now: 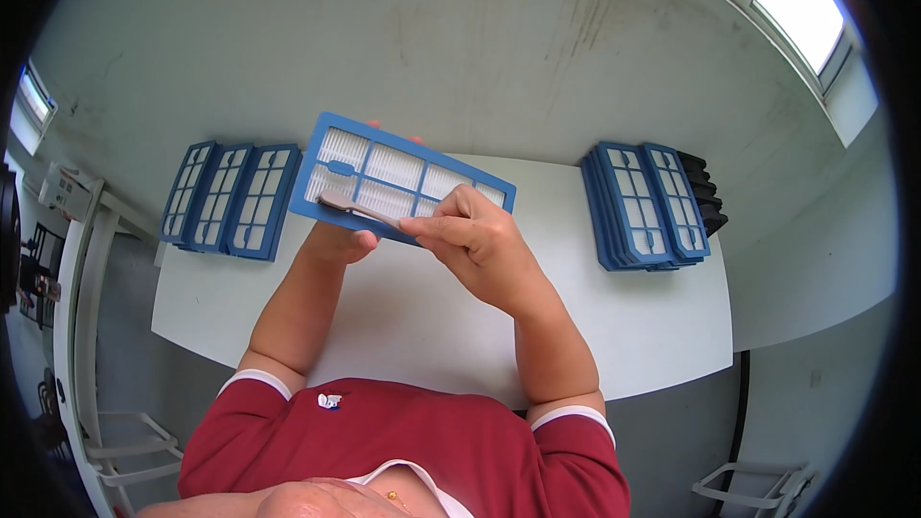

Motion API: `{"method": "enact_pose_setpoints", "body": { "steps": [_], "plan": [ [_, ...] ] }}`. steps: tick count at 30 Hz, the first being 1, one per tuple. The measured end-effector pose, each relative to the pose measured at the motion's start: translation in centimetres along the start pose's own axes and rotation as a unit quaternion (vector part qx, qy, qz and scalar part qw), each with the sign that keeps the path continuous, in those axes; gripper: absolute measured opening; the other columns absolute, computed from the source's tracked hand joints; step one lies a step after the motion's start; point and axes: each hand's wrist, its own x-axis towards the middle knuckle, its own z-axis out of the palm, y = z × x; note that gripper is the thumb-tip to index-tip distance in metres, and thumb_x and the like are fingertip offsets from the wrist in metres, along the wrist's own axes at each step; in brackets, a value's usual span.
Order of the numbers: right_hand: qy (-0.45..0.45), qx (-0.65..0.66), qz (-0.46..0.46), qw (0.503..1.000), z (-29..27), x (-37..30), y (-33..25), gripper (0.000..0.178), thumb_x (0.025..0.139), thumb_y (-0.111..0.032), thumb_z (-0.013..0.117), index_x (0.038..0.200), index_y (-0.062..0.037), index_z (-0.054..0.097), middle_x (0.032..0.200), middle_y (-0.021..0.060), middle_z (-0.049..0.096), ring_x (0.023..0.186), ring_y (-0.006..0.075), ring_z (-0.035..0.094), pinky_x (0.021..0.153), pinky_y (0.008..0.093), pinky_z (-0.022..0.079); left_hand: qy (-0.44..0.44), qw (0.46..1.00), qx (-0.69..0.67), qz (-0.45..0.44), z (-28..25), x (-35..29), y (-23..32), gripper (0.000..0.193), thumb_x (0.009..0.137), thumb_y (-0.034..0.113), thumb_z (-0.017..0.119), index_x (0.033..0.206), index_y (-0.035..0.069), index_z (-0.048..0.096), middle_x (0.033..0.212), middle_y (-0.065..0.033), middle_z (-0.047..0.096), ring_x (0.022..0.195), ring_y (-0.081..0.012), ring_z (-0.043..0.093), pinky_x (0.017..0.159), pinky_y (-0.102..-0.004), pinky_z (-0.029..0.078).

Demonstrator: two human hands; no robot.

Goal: Cleaning dust from several blue air filters using a toothbrush.

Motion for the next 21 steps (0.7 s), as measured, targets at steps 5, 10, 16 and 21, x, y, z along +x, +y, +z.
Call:
{"method": "enact_pose_setpoints", "body": {
  "steps": [5, 10, 16, 21],
  "plan": [
    [0.038, -0.043, -0.009, 0.998, 0.5, 0.1, -0.3, 0.031, 0.074, 0.005, 0.067, 0.098, -0.0146, 0.072, 0.072, 0.004, 0.049, 0.064, 0.0152, 0.051, 0.053, 0.0268, 0.044, 0.015, 1.0, 0.003, -0.003, 0.0, -0.2, 0.1, 0.104, 0.058, 0.035, 0.087, 0.14, 0.018, 0.026, 0.136, -0.0129, 0.041, 0.13, -0.0285, 0.037, 0.103, -0.0457, 0.039],
    [0.108, -0.175, -0.061, 0.977, 0.9, 0.1, 0.1, 0.03, 0.071, 0.001, 0.07, 0.096, -0.0171, 0.071, 0.072, 0.0033, 0.051, 0.062, 0.0165, 0.053, 0.048, 0.028, 0.046, 0.016, 1.0, 0.003, -0.013, 0.5, -0.2, 0.4, 0.101, 0.057, 0.036, 0.087, 0.139, 0.019, 0.03, 0.135, -0.0113, 0.043, 0.129, -0.027, 0.038, 0.103, -0.043, 0.039],
    [0.144, -0.218, -0.063, 0.963, 0.9, 0.2, -0.1, 0.03, 0.071, 0.0, 0.071, 0.095, -0.0169, 0.071, 0.072, 0.0025, 0.051, 0.061, 0.0158, 0.053, 0.048, 0.0274, 0.045, 0.035, 0.999, -0.03, -0.023, 0.1, 0.0, 0.9, 0.102, 0.052, 0.035, 0.089, 0.137, 0.022, 0.034, 0.131, -0.0085, 0.048, 0.127, -0.0258, 0.041, 0.103, -0.0428, 0.04],
    [0.143, -0.198, -0.063, 0.968, 0.8, 0.3, 0.1, 0.028, 0.072, 0.0, 0.071, 0.094, -0.0155, 0.071, 0.07, 0.0025, 0.05, 0.06, 0.0154, 0.052, 0.047, 0.0274, 0.045, 0.064, 0.997, -0.039, 0.001, -0.1, 0.2, 1.1, 0.101, 0.049, 0.031, 0.09, 0.135, 0.023, 0.037, 0.129, -0.0081, 0.049, 0.127, -0.0257, 0.041, 0.104, -0.0423, 0.04]
  ]
}}
